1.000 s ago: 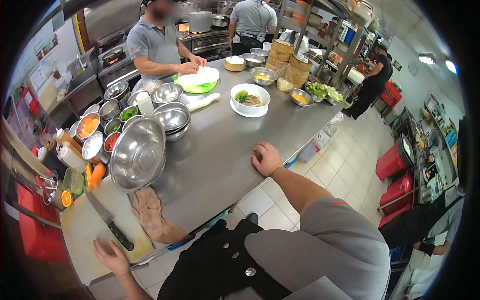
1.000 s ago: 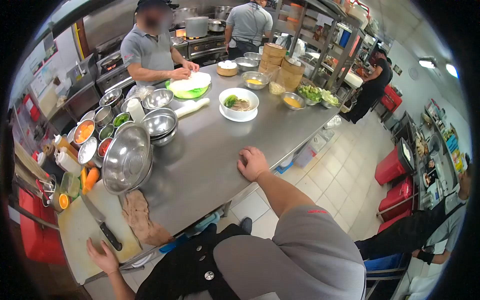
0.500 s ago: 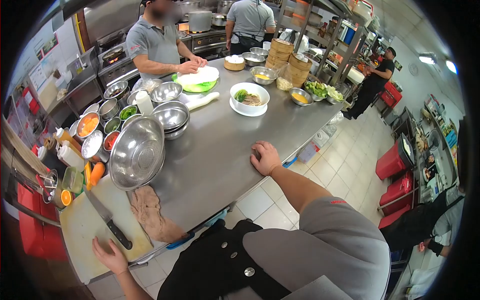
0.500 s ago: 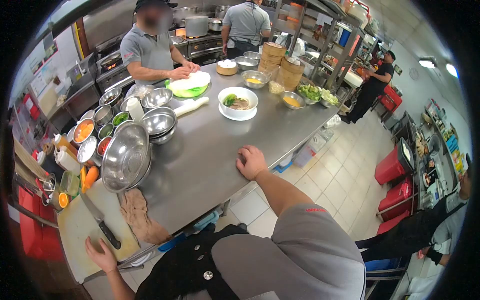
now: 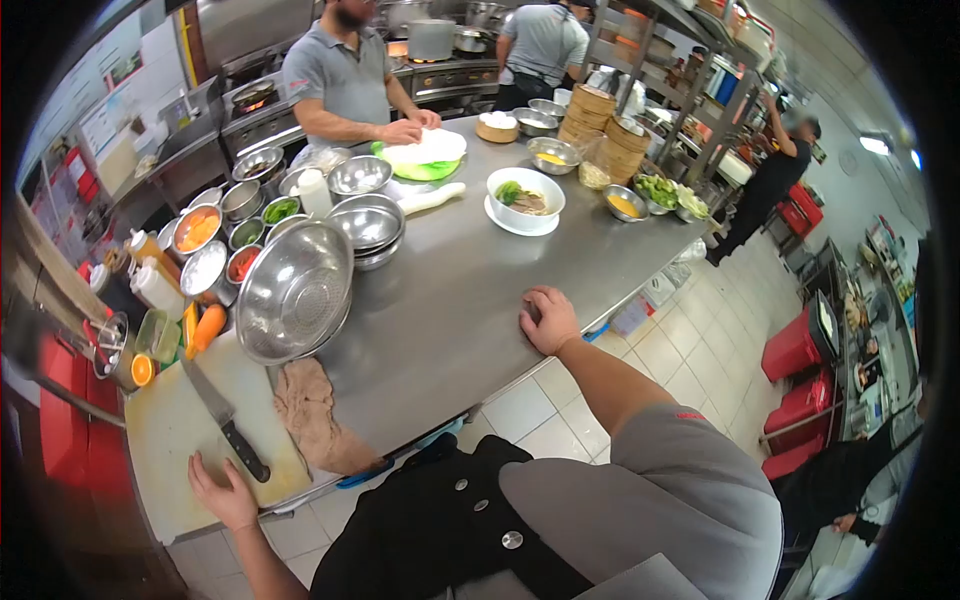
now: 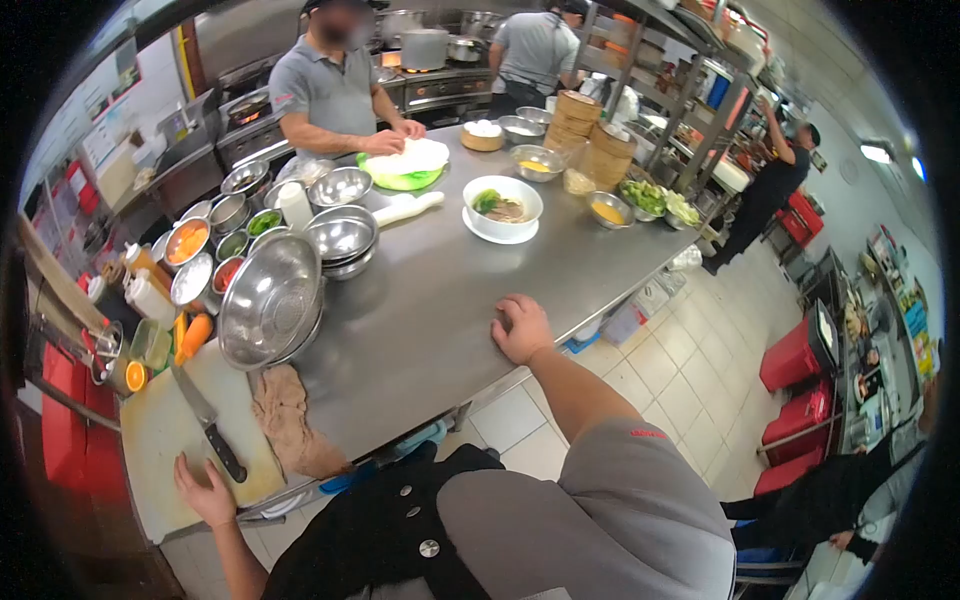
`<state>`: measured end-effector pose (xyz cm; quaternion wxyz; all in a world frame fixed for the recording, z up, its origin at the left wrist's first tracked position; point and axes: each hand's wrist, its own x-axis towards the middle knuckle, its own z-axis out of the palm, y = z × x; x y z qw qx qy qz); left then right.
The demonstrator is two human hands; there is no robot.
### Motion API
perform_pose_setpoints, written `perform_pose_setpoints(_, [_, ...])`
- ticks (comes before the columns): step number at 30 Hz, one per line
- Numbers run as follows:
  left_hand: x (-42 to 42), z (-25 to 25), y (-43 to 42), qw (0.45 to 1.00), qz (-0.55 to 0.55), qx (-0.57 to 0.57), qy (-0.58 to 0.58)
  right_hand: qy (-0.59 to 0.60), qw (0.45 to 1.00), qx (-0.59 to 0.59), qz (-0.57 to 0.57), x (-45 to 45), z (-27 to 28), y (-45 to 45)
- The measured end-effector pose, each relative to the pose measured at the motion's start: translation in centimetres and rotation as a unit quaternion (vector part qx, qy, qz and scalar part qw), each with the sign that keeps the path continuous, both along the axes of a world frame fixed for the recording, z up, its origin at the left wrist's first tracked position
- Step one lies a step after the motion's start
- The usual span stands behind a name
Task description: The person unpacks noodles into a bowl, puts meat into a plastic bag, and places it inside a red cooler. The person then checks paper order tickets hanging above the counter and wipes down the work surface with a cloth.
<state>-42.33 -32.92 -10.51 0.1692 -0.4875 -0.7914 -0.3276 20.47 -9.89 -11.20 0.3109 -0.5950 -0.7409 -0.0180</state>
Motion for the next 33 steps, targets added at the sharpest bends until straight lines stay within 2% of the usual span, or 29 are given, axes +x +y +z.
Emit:
perform_pose_setpoints(9, [0.6,0.5,0.3,1.000,0.005,0.012,-0.021,-0.013,1.000,-0.026,0.006,0.3,-0.5,0.6])
perform_pose_setpoints(19, [0.9,1.4,0.3,0.999,0.031,0.010,-0.013,-0.042,0.998,0.014,0.039,1.2,-2.2,1.5])
perform_pose_setpoints(29, [1.1,1.7,0.1,0.998,0.052,0.012,-0.018,-0.037,0.998,-0.033,0.036,1.2,-1.9,1.6])
perform_pose_setpoints(33, [0.8,0.8,0.0,0.997,0.071,0.006,-0.003,-0.070,0.996,-0.009,0.058,2.3,-3.1,2.3])
